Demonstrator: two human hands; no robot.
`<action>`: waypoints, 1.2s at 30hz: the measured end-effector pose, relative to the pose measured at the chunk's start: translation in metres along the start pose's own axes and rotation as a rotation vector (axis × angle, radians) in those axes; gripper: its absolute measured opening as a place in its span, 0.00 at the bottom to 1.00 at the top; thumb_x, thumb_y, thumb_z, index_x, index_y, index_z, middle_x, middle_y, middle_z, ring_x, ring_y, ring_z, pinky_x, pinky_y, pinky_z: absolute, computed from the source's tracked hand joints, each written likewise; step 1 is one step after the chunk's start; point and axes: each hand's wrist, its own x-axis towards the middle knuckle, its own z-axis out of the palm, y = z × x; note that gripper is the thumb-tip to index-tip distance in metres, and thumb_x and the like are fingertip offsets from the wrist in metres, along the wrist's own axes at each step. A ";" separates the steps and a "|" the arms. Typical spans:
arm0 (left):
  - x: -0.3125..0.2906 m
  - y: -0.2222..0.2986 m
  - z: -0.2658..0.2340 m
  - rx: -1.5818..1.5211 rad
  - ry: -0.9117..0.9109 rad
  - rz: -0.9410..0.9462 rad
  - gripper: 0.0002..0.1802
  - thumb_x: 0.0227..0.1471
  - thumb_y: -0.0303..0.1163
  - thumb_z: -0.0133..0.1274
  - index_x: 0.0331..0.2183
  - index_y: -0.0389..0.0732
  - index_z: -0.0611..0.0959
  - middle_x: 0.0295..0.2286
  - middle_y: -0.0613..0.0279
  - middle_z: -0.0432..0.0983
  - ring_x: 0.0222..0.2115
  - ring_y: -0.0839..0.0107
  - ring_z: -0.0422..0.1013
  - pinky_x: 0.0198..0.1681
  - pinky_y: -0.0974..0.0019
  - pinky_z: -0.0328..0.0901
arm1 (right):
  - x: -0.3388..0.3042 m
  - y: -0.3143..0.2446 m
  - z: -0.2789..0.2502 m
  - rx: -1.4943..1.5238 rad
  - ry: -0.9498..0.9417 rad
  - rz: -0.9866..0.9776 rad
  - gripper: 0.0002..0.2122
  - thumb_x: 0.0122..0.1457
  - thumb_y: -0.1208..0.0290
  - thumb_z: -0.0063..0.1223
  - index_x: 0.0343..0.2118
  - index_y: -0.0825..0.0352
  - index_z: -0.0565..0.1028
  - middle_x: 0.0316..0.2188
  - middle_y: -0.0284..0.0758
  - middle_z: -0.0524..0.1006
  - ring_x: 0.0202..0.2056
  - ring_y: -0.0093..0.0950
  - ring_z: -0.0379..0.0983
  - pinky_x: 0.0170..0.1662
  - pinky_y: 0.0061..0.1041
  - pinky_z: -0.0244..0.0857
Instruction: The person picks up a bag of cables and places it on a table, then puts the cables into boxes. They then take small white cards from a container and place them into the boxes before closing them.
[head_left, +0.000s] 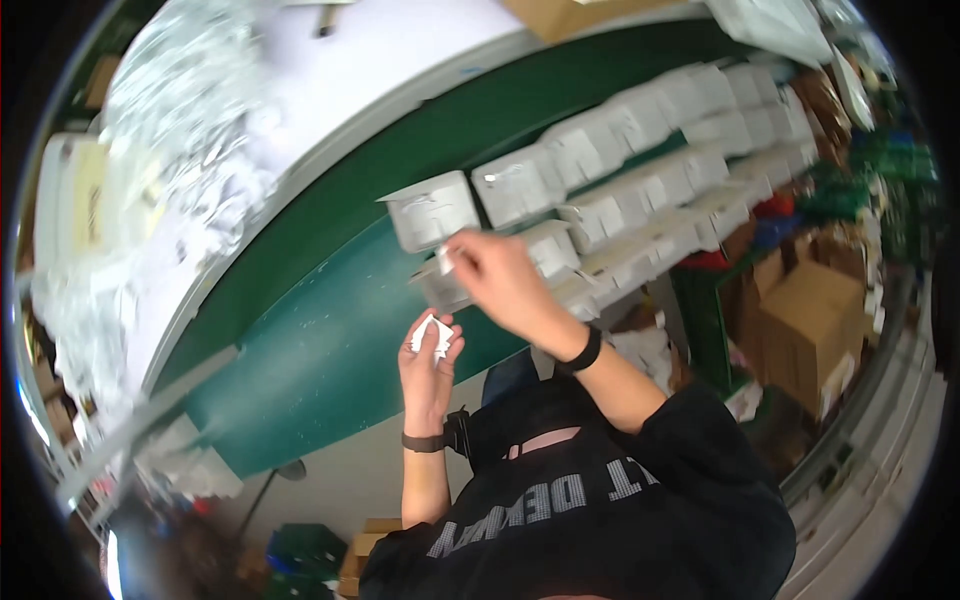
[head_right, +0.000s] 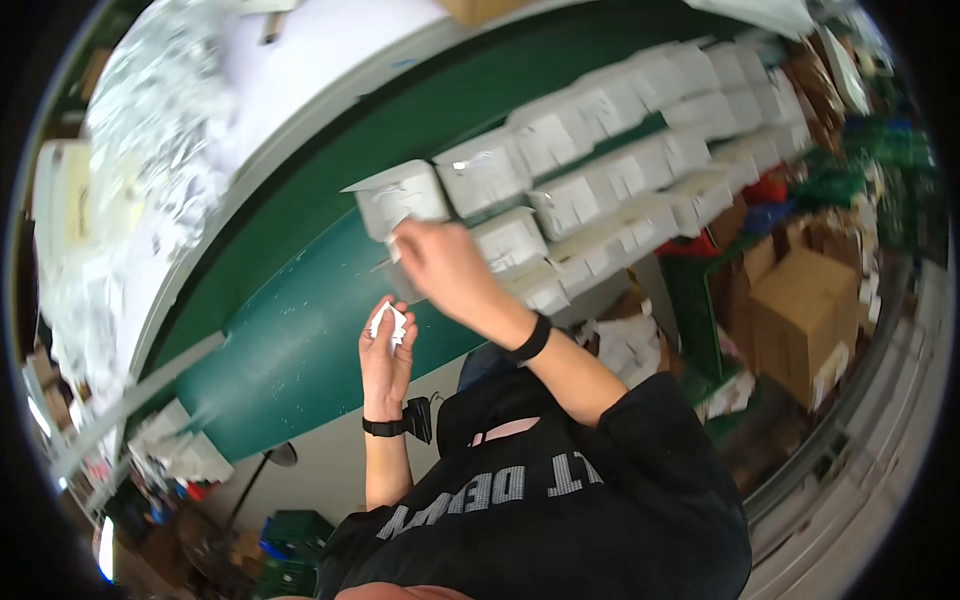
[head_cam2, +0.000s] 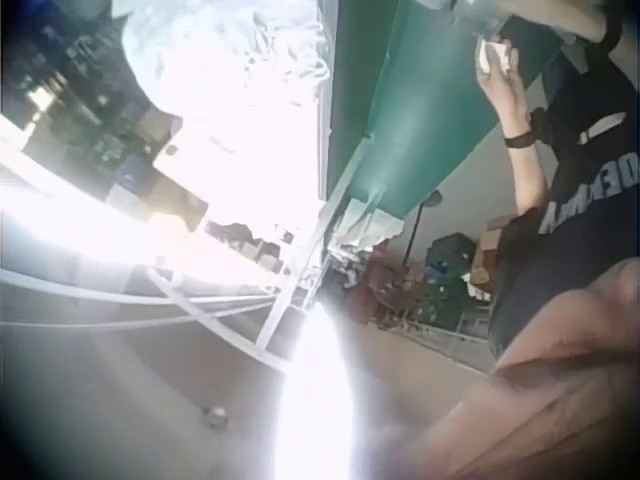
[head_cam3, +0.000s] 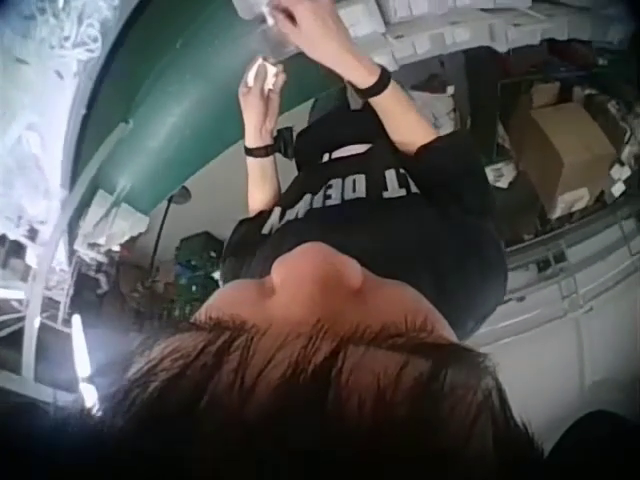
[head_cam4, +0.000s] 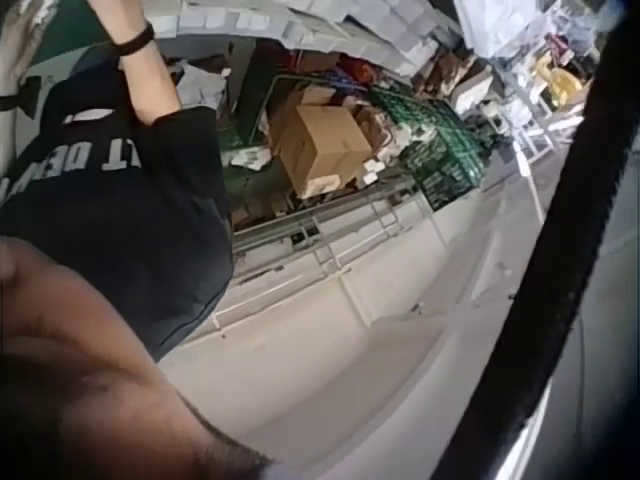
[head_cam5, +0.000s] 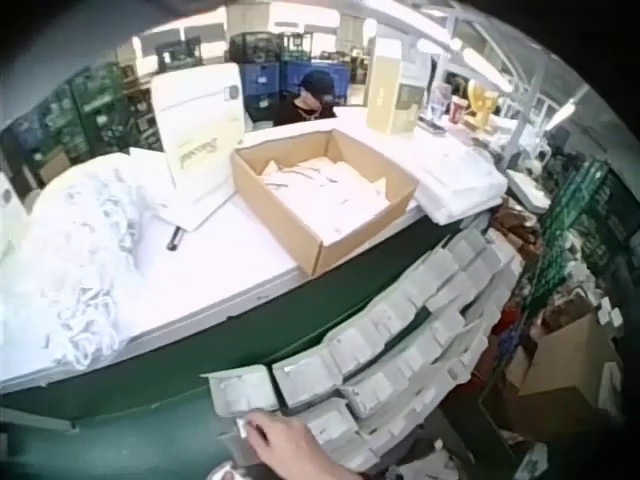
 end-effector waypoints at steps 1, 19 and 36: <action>-0.007 0.004 -0.002 -0.002 0.031 0.021 0.22 0.67 0.30 0.54 0.58 0.32 0.72 0.46 0.53 0.79 0.42 0.65 0.80 0.47 0.64 0.79 | 0.015 0.001 -0.005 -0.065 -0.052 0.053 0.08 0.64 0.71 0.56 0.38 0.70 0.79 0.23 0.45 0.80 0.24 0.38 0.80 0.29 0.33 0.70; -0.009 -0.053 0.047 0.072 0.014 0.076 0.13 0.65 0.26 0.54 0.48 0.29 0.77 0.41 0.48 0.81 0.43 0.56 0.81 0.45 0.57 0.80 | -0.052 0.033 -0.045 -0.025 -0.501 0.209 0.13 0.62 0.66 0.59 0.33 0.74 0.79 0.22 0.45 0.79 0.24 0.37 0.77 0.29 0.34 0.67; -0.044 -0.061 -0.056 -0.160 0.238 0.216 0.12 0.65 0.27 0.54 0.47 0.30 0.78 0.41 0.48 0.82 0.39 0.59 0.82 0.43 0.58 0.80 | 0.123 0.068 0.113 -1.171 -0.925 -0.149 0.13 0.58 0.80 0.50 0.44 0.73 0.80 0.60 0.48 0.71 0.58 0.48 0.72 0.54 0.44 0.73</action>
